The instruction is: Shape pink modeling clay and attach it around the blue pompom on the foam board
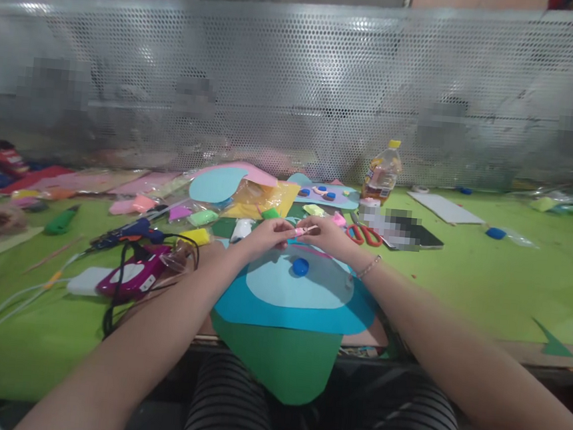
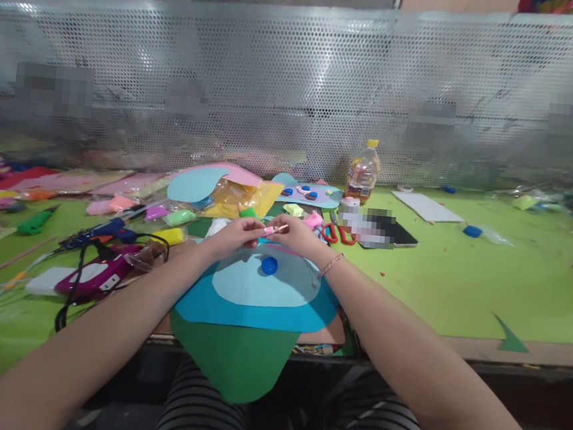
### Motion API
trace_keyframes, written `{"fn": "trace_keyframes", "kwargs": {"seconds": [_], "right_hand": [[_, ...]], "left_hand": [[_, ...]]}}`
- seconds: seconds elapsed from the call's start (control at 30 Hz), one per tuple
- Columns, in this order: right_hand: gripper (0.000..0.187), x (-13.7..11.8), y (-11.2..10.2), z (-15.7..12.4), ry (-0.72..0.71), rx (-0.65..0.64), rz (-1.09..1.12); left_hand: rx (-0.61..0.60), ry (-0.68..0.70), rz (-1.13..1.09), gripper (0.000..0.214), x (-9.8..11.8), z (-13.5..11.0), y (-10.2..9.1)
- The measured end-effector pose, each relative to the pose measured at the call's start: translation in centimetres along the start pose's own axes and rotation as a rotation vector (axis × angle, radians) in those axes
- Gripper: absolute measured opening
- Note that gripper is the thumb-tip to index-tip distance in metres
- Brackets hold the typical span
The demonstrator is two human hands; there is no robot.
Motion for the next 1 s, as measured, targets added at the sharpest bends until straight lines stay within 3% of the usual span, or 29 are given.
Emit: {"fn": "trace_keyframes", "kwargs": {"seconds": [0.5, 0.8, 1.0], "right_hand": [[0.019, -0.54, -0.22, 0.16, -0.081, 0.031, -0.144], [0.02, -0.24, -0.52, 0.02, 0.07, 0.078, -0.067], [0.029, 0.16, -0.66, 0.06, 0.096, 0.109, 0.075]], "left_hand": [[0.028, -0.008, -0.092, 0.033, -0.04, 0.09, -0.28], [-0.018, -0.059, -0.358, 0.02, 0.26, 0.0, -0.17], [0.083, -0.089, -0.386, 0.014, -0.09, 0.3, -0.79]]}}
Point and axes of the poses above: each hand's wrist, its own z-axis towards the middle knuckle, its own y-axis out of the palm, x = y × z, the point moved 4 cm from there along z, towards the middle knuckle, and after that the axes turned 9 degrees about -y, right-handed, at the moved point
